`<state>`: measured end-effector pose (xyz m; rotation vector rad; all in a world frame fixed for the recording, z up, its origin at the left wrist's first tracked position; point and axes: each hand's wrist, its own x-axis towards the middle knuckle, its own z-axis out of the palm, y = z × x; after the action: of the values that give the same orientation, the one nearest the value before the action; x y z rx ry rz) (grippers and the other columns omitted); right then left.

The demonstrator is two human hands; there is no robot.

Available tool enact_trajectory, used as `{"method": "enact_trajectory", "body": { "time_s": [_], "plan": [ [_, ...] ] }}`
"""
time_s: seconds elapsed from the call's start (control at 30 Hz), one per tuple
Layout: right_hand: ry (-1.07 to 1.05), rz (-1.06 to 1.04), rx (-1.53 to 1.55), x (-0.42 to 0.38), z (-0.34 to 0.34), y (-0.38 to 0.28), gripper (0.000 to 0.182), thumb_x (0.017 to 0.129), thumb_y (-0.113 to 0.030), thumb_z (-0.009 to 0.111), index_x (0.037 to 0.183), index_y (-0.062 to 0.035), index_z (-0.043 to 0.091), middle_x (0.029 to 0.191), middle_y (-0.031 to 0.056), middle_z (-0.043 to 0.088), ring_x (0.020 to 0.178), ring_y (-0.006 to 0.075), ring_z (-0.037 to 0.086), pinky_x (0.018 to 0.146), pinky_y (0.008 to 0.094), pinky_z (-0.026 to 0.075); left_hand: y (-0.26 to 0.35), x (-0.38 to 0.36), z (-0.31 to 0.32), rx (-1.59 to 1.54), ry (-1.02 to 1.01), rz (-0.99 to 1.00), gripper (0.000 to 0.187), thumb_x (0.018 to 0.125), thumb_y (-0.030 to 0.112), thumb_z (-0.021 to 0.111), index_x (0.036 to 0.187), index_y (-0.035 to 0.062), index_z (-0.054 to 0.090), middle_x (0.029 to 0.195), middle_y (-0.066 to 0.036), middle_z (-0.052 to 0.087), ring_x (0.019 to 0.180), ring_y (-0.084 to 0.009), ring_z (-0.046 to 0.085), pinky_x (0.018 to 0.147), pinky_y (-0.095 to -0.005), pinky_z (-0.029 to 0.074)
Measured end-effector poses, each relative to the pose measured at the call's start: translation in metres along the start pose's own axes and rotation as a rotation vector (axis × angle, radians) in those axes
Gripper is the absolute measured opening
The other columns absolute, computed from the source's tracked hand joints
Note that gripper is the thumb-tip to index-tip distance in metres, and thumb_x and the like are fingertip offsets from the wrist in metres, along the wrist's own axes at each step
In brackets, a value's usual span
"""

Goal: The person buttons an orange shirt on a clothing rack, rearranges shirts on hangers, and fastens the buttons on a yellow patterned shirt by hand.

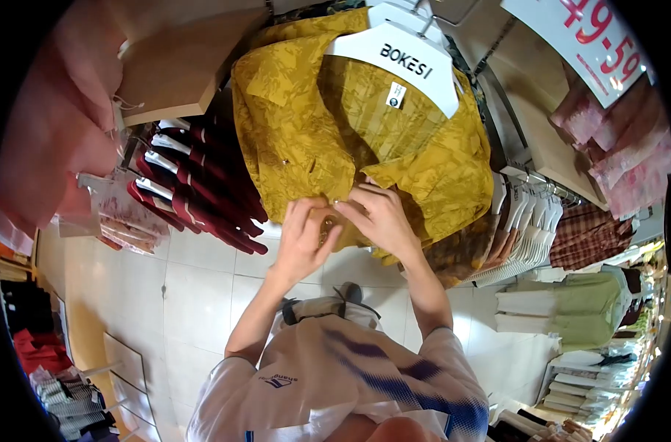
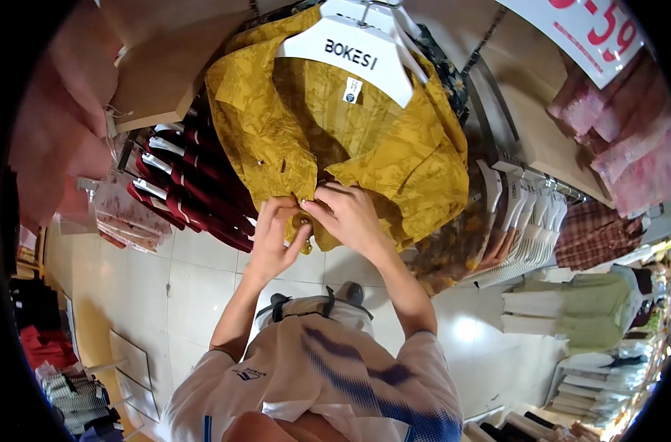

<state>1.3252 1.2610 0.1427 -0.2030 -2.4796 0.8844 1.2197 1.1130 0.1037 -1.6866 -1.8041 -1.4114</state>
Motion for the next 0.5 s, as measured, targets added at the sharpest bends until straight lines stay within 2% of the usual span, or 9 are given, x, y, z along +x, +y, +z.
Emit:
{"method": "enact_trajectory", "body": {
  "time_s": [0.07, 0.13, 0.2, 0.4, 0.47, 0.5],
  "plan": [
    [0.070, -0.070, 0.059, -0.001, 0.003, -0.003, 0.022, 0.091, -0.021, 0.066, 0.081, -0.0022, 0.060, 0.074, 0.0140, 0.058, 0.068, 0.0341, 0.059, 0.058, 0.0404, 0.043, 0.002, 0.001, 0.004, 0.045, 0.036, -0.024, 0.039, 0.072, 0.002, 0.077, 0.102, 0.0006, 0.053, 0.101, -0.017, 0.056, 0.088, -0.0345, 0.054, 0.073, -0.0420, 0.045],
    [-0.022, -0.064, -0.007, -0.003, 0.001, -0.006, 0.019, 0.093, -0.018, 0.063, 0.082, -0.0028, 0.059, 0.075, 0.0130, 0.059, 0.073, 0.0336, 0.059, 0.063, 0.0414, 0.043, -0.002, -0.002, 0.009, 0.095, 0.072, -0.045, 0.038, 0.070, 0.003, 0.078, 0.100, 0.0009, 0.055, 0.101, -0.017, 0.056, 0.090, -0.0346, 0.055, 0.074, -0.0424, 0.045],
    [-0.030, -0.113, -0.081, -0.003, 0.002, -0.010, 0.008, 0.089, -0.005, 0.064, 0.086, 0.0020, 0.061, 0.076, 0.0142, 0.057, 0.075, 0.0328, 0.049, 0.072, 0.0392, 0.043, -0.006, -0.005, 0.015, 0.114, 0.089, -0.020, 0.041, 0.068, 0.003, 0.078, 0.102, -0.0002, 0.055, 0.103, -0.018, 0.057, 0.088, -0.0364, 0.055, 0.074, -0.0447, 0.046],
    [-0.094, -0.128, -0.056, -0.006, -0.009, -0.013, 0.007, 0.087, -0.003, 0.063, 0.092, 0.0015, 0.062, 0.085, 0.0141, 0.059, 0.086, 0.0331, 0.051, 0.077, 0.0404, 0.044, 0.000, -0.006, 0.011, 0.162, 0.003, -0.036, 0.040, 0.066, 0.000, 0.071, 0.102, -0.0045, 0.054, 0.107, -0.019, 0.057, 0.089, -0.0384, 0.056, 0.079, -0.0447, 0.048],
    [-0.073, -0.114, -0.093, -0.007, -0.009, -0.015, 0.009, 0.085, -0.005, 0.065, 0.092, 0.0010, 0.062, 0.087, 0.0136, 0.061, 0.091, 0.0328, 0.054, 0.080, 0.0401, 0.046, -0.001, -0.007, 0.017, 0.171, 0.054, 0.005, 0.042, 0.061, -0.005, 0.069, 0.101, -0.0044, 0.054, 0.102, -0.019, 0.056, 0.081, -0.0368, 0.054, 0.068, -0.0432, 0.046],
    [-0.065, -0.106, -0.095, -0.008, -0.008, -0.016, 0.009, 0.085, -0.005, 0.065, 0.092, 0.0010, 0.062, 0.087, 0.0136, 0.061, 0.091, 0.0328, 0.054, 0.080, 0.0401, 0.046, -0.002, -0.009, 0.018, 0.164, 0.047, 0.010, 0.042, 0.061, -0.005, 0.069, 0.101, -0.0044, 0.054, 0.102, -0.019, 0.056, 0.081, -0.0368, 0.054, 0.068, -0.0432, 0.046]
  ]
}}
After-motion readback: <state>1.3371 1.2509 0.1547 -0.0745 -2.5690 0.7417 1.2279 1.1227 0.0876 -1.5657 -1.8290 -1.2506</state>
